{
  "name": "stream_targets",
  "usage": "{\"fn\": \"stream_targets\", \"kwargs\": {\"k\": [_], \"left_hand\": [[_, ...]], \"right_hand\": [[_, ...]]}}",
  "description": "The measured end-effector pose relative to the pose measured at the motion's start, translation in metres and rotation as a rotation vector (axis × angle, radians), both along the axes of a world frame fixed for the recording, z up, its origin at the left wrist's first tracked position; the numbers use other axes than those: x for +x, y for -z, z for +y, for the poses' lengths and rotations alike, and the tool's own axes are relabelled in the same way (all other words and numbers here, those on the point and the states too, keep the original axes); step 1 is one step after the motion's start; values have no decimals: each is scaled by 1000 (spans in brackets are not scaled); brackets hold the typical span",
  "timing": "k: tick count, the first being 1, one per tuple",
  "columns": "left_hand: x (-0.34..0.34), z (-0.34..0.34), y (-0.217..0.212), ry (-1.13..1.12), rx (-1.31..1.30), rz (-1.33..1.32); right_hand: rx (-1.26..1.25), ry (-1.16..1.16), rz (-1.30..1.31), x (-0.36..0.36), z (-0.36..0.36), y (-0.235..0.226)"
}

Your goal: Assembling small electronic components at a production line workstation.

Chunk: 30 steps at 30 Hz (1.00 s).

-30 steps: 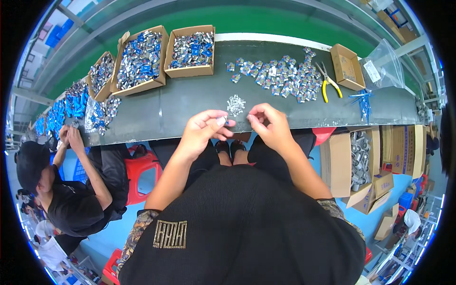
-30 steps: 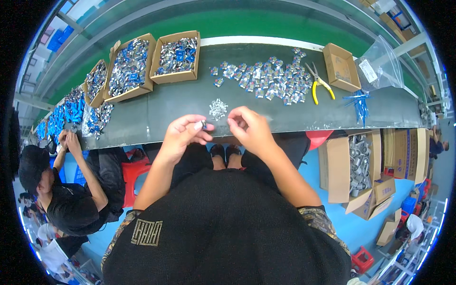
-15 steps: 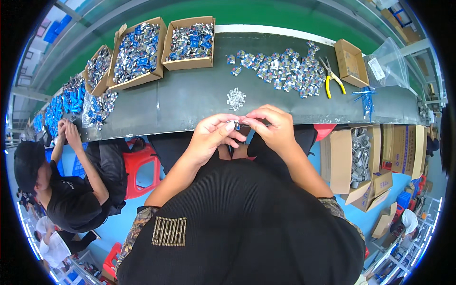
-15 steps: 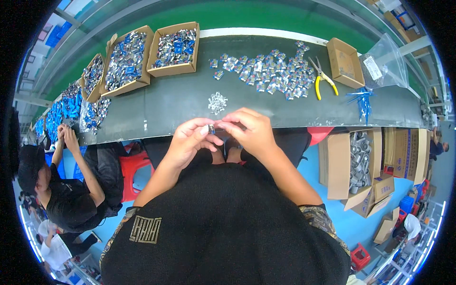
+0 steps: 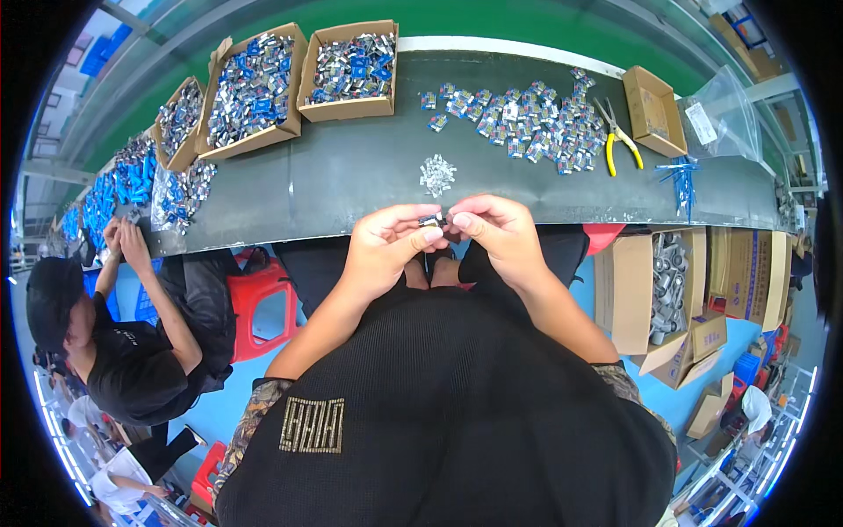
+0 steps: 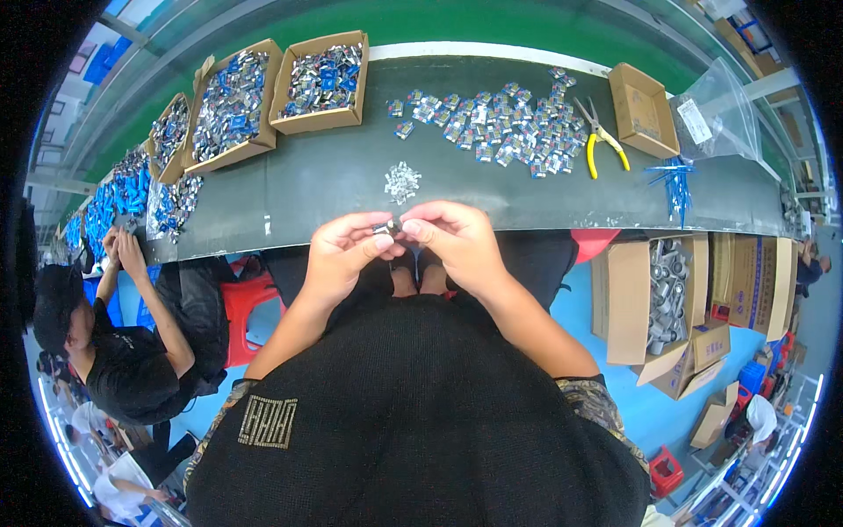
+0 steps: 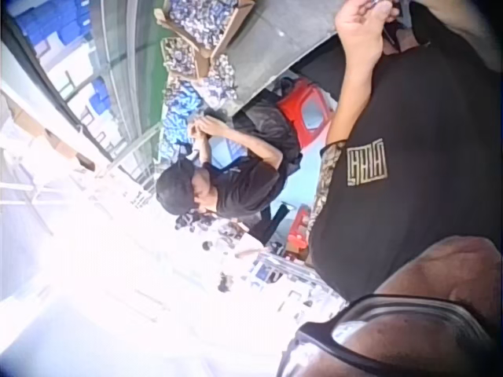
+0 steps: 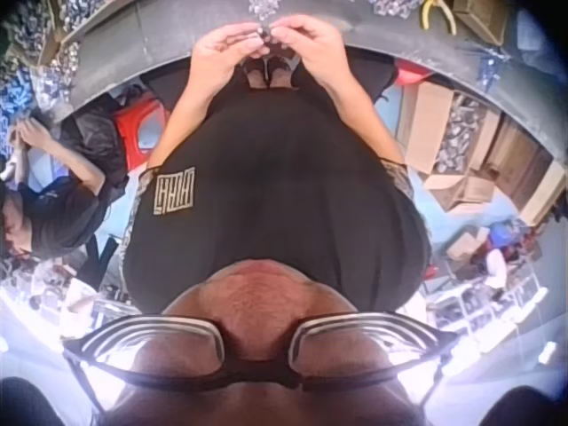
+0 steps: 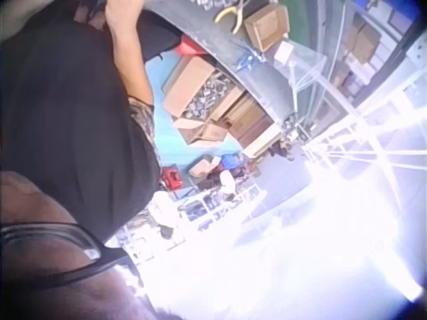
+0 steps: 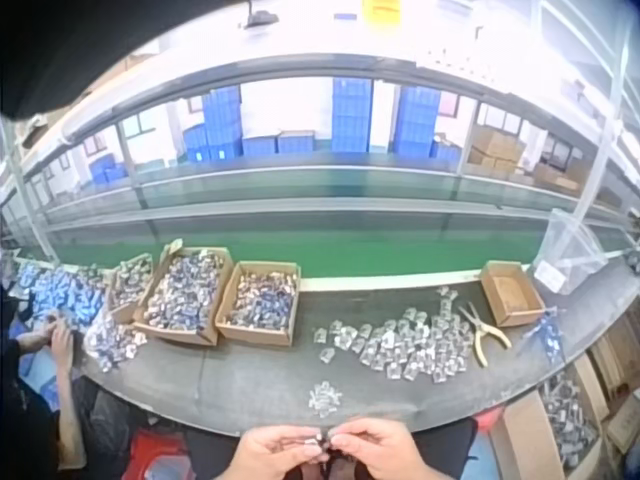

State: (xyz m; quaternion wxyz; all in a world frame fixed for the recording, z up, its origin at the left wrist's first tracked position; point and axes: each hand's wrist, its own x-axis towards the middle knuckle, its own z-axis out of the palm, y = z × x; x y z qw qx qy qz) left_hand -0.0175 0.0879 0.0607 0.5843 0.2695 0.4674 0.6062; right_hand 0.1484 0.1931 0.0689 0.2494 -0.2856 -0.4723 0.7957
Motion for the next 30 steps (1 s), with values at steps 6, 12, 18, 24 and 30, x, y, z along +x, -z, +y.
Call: {"fn": "stream_targets", "kwargs": {"k": [6,12,18,24,30], "left_hand": [[8,-1,1,-111,51,-25],[12,-3,-6,-112,63,60],[14,-5,-8,-97,62,64],[16,-8,-6,-106,46,111],[18,-5,-1,-102,47,125]], "right_hand": [[-104,43,57,-2,-7,7],[-130,11,77,1,-11,15],[-140,34,56,3,-16,16],[96,98,35,2,-19,11],[132,135,29,2,-24,16]]}}
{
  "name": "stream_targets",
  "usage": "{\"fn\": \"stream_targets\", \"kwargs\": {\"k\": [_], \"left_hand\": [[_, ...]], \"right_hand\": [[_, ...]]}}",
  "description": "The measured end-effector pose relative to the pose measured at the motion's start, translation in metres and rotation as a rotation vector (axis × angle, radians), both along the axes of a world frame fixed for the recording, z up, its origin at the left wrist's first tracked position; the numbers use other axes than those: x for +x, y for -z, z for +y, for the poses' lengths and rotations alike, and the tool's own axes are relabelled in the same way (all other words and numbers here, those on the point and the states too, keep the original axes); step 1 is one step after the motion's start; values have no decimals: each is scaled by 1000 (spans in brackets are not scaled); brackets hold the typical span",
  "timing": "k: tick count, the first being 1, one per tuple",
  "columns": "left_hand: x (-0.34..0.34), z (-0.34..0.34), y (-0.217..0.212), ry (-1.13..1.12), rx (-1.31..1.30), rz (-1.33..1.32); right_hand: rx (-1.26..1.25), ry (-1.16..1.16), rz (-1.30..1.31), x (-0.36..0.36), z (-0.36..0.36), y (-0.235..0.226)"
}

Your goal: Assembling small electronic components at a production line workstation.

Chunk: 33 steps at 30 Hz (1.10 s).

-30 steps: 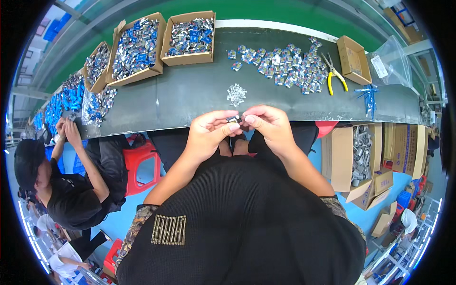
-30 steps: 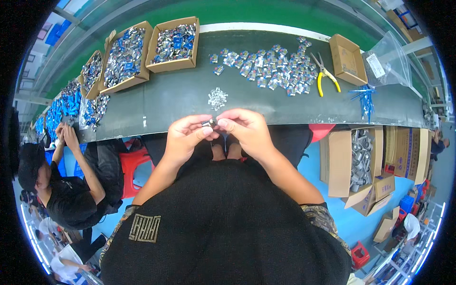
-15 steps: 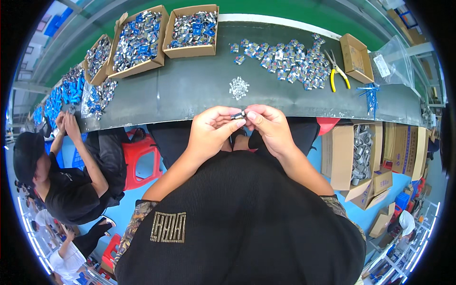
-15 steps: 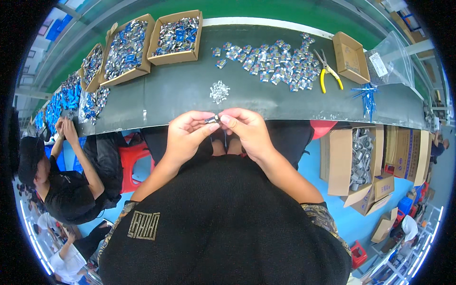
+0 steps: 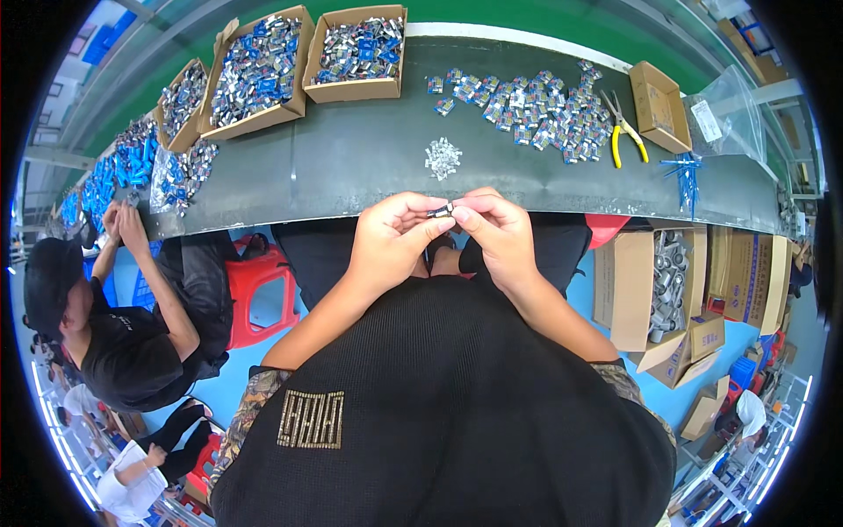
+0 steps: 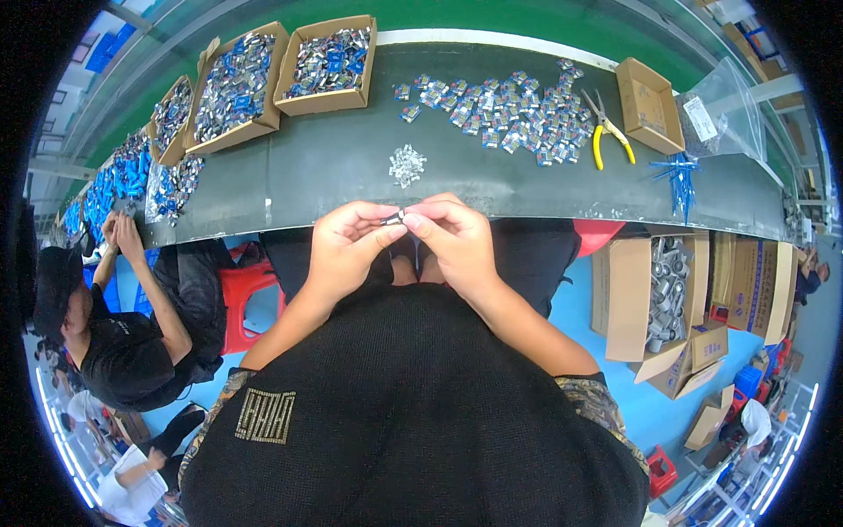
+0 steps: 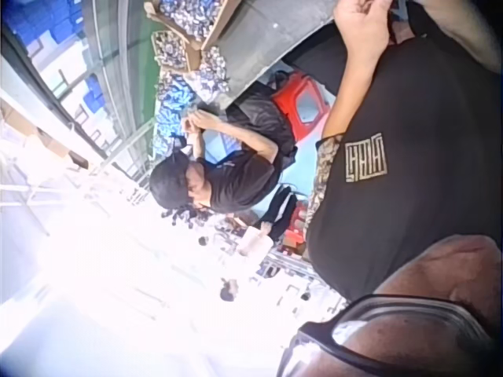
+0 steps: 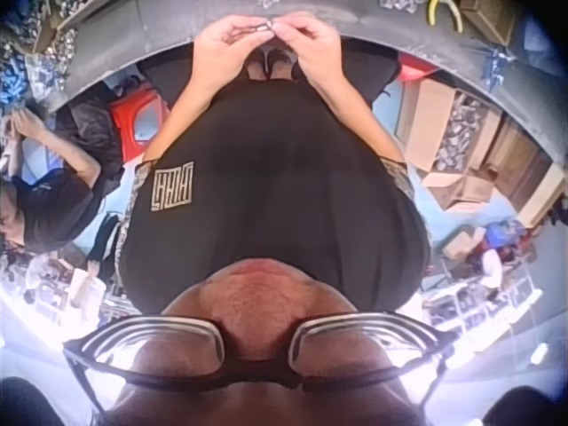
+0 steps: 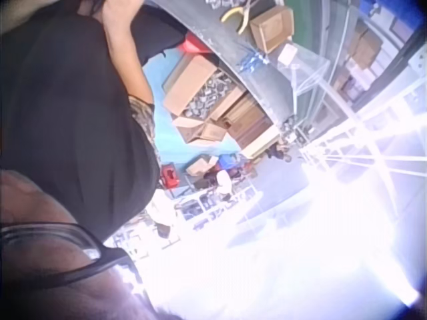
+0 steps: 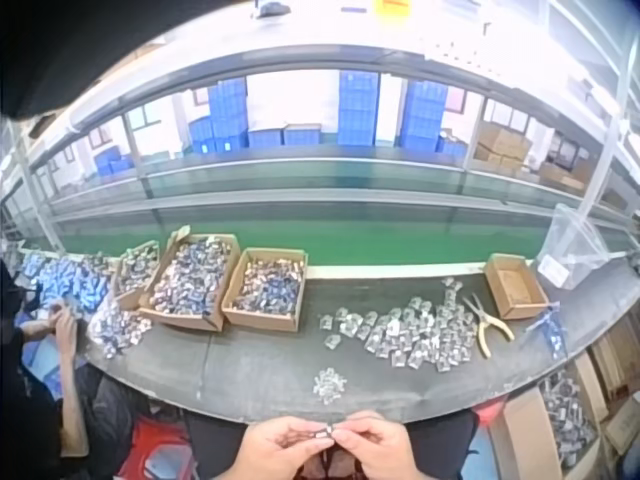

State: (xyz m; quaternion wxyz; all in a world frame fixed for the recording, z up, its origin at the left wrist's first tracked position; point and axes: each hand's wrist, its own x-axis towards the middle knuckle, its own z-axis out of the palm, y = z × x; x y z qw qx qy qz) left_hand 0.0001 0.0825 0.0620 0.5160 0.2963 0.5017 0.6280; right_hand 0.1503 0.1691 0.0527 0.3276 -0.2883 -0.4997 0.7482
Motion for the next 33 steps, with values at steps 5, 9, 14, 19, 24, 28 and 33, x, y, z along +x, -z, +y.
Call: {"fn": "stream_targets", "kwargs": {"k": [5,9,14,19,24,28,33], "left_hand": [[-3,4,-2,-8,8,12],[-6,3,-2,35,-56,-146],[-12,-10,3,75,-96,-72],[-13,-14,9,6,-119,-222],[-13,-18,8,62,-144,-219],[-13,-18,21,27,-87,-280],[-15,-19,11,41,-135,-282]], "right_hand": [[-16,-4,3,-7,5,3],[161,-21,-86,-13,11,1],[312,-70,-212,-9,6,-6],[128,-163,-181,3,-8,13],[216,-397,-307,9,-9,29],[229,-419,-326,1,-9,28],[257,-332,-266,1,-8,36]]}}
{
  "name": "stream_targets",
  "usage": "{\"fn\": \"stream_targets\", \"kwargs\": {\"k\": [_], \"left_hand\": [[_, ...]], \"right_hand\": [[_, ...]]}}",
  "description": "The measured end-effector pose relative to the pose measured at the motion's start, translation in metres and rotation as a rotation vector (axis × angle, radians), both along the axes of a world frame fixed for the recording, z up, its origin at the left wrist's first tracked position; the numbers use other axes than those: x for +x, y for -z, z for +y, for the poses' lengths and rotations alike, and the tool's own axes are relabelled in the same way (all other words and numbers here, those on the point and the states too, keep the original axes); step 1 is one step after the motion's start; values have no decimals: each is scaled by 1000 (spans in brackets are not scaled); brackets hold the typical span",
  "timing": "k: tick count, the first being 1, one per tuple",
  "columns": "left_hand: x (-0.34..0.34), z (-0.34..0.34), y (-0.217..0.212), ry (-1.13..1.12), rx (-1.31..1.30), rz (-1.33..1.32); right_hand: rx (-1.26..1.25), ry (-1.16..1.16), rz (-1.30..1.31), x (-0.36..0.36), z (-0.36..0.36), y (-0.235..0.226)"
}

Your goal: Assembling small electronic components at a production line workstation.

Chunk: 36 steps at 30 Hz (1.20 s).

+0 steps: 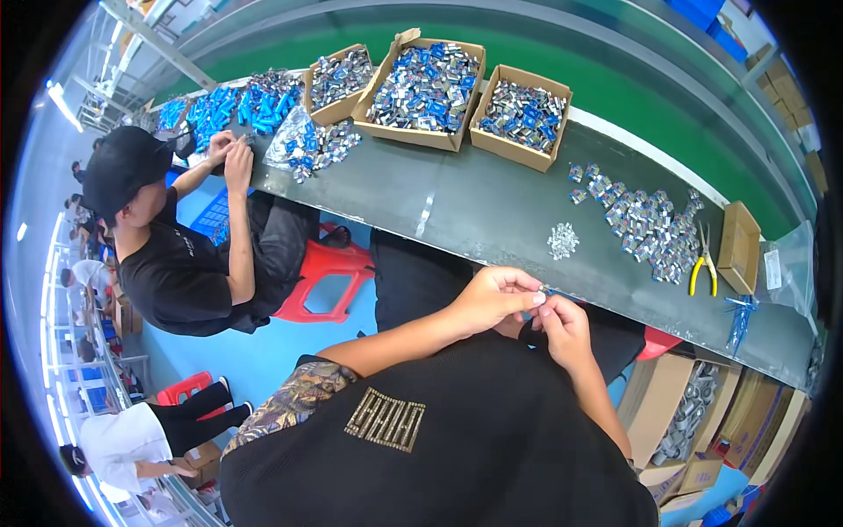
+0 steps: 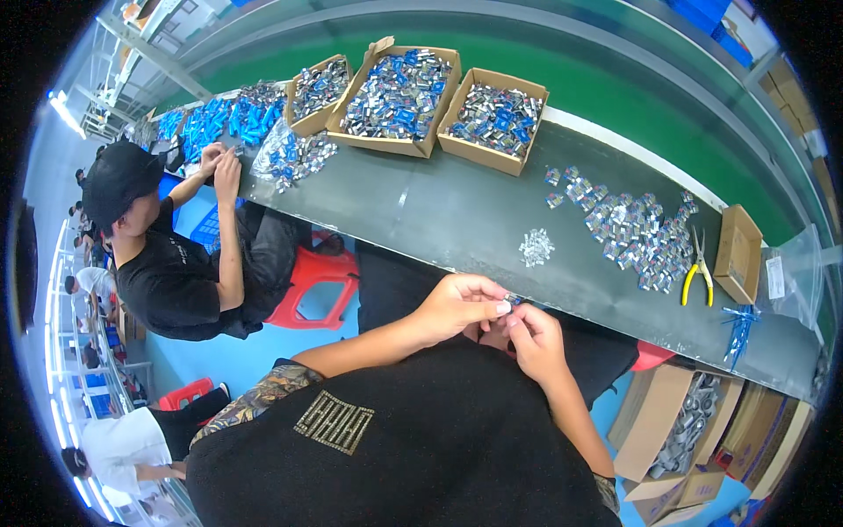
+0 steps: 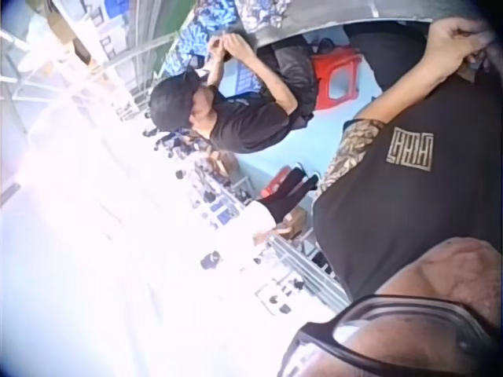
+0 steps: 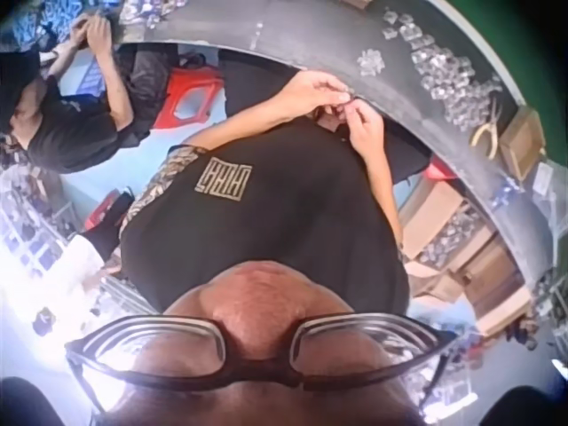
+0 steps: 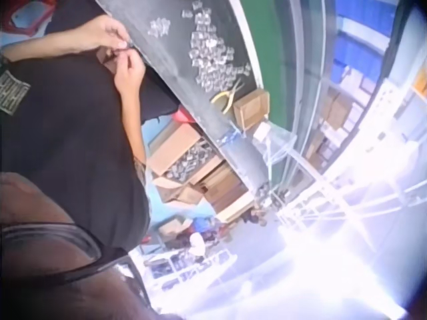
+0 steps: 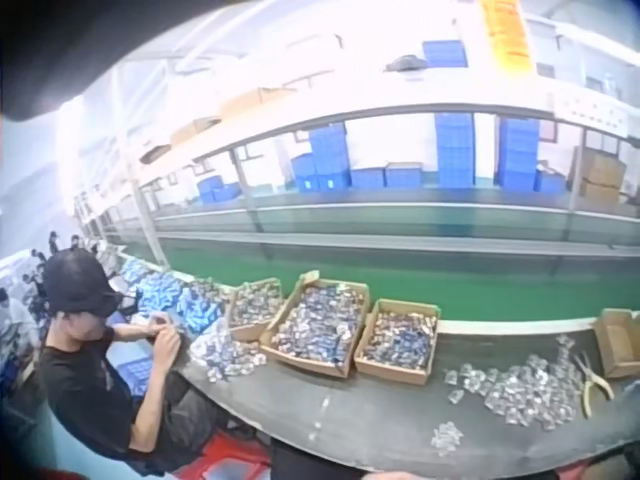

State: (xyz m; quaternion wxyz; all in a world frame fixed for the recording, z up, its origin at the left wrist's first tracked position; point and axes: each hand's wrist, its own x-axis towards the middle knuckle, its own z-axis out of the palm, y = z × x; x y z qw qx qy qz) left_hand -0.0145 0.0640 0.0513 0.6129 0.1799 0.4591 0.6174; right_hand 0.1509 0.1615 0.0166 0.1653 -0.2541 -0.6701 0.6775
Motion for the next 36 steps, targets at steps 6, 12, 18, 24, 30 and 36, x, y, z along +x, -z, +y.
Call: {"fn": "stream_targets", "kwargs": {"k": [6,12,18,24,30,36], "left_hand": [[8,0,12,68,2,30],[7,-11,7,75,-110,114],[1,-12,32,328,-153,213],[7,-6,36,375,-129,373],[10,-2,34,346,-151,377],[6,-1,39,343,-143,316]], "right_hand": [[5,-52,-92,14,1,1],[-73,-52,-5,-4,-6,-21],[-287,-27,-45,0,-10,6],[-290,-14,-59,8,-6,15],[-289,-12,-28,7,-5,12],[-324,-26,-41,5,-3,16]]}}
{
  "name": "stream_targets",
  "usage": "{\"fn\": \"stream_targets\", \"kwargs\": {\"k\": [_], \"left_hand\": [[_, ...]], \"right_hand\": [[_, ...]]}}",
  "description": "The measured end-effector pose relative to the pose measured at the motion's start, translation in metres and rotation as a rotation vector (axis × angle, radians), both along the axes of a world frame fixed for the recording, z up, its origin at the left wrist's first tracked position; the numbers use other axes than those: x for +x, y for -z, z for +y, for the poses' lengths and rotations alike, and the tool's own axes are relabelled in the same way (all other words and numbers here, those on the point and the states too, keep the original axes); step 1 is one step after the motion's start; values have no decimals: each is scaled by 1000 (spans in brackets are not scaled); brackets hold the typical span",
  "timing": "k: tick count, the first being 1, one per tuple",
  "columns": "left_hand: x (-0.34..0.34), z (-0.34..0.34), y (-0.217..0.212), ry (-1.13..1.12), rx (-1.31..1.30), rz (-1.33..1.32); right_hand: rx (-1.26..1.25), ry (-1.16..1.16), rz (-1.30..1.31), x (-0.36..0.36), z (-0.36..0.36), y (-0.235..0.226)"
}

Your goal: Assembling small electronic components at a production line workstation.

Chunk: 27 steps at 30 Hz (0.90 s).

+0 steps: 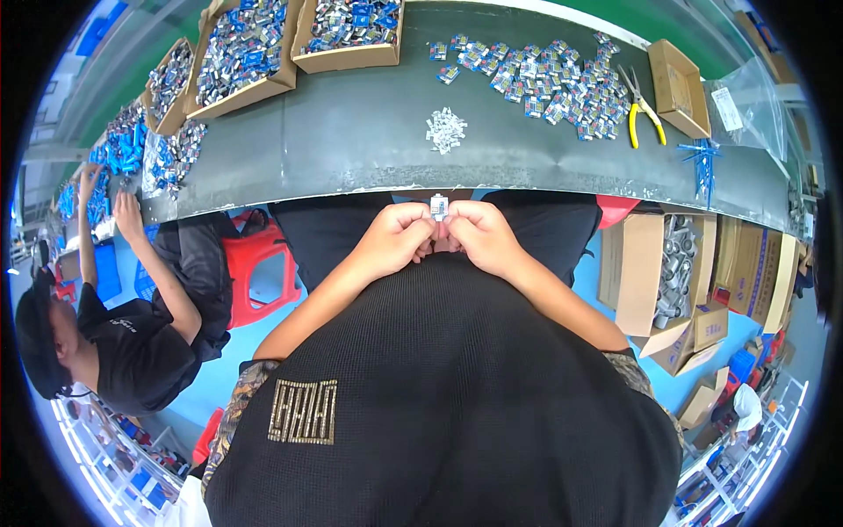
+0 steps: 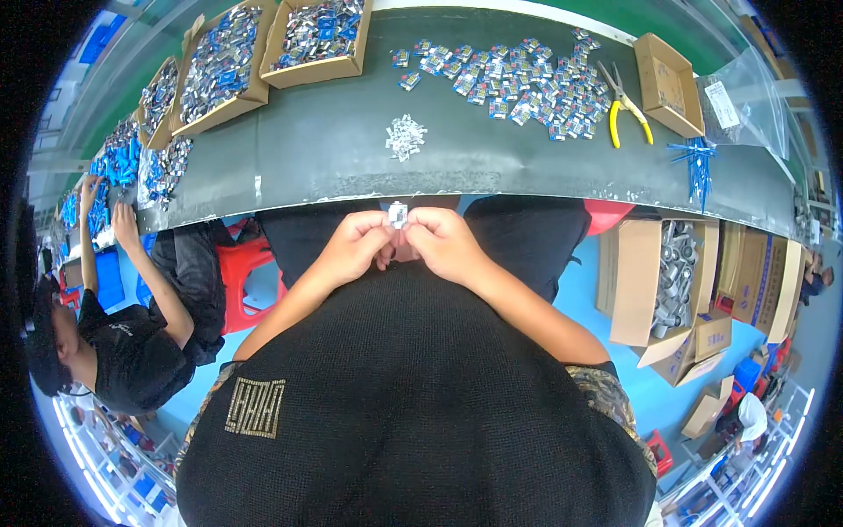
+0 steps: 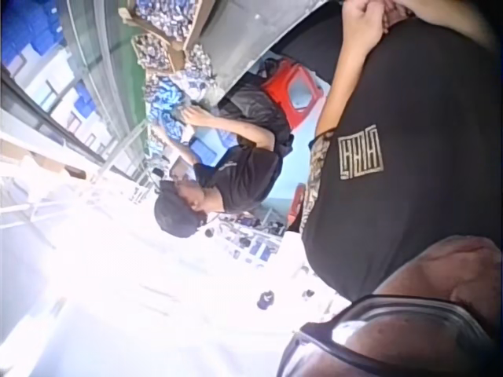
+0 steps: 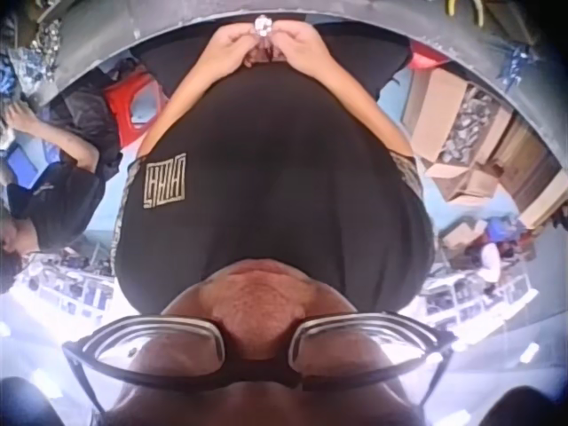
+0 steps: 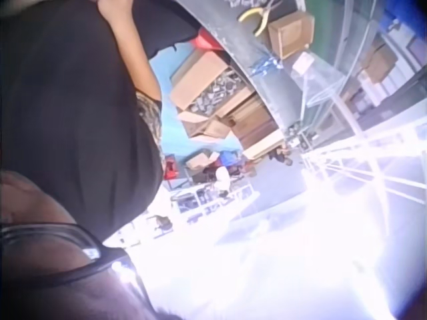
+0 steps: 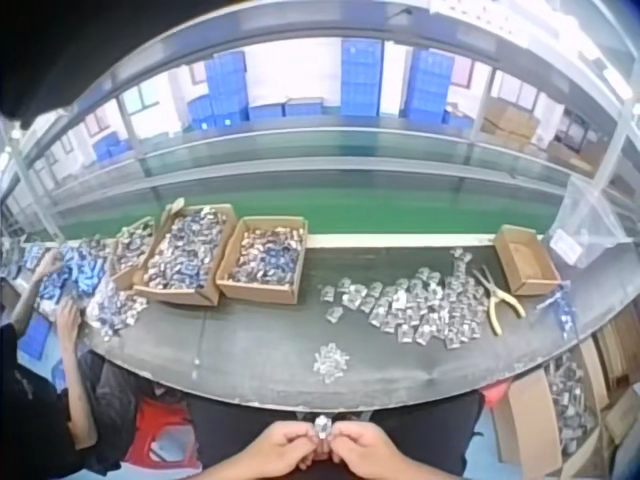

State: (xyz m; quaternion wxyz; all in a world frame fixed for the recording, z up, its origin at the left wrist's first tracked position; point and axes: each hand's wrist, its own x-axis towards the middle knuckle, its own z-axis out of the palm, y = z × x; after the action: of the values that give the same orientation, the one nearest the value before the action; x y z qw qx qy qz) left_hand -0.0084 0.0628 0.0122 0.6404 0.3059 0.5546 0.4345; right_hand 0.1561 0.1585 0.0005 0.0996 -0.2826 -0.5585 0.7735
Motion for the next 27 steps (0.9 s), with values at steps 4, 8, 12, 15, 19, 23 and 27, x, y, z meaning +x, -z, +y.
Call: {"fn": "stream_targets", "kwargs": {"k": [4,8,12,15,19,23,27], "left_hand": [[0,1,3,3,4,3],[1,-1,9,-5,18,-49],[3,0,9,-12,11,-33],[3,2,10,-19,-2,-74],[3,8,4,-11,-2,-103],[4,9,0,-36,-40,-210],[3,8,6,-58,-98,-392]], "right_hand": [[27,-20,-21,0,1,2],[43,-23,-27,-3,0,-4],[56,-51,-50,-4,2,-4],[130,-19,-60,-6,2,-2],[78,15,-46,-6,4,4],[-65,54,-28,-8,2,5],[-53,47,4,-5,0,13]]}}
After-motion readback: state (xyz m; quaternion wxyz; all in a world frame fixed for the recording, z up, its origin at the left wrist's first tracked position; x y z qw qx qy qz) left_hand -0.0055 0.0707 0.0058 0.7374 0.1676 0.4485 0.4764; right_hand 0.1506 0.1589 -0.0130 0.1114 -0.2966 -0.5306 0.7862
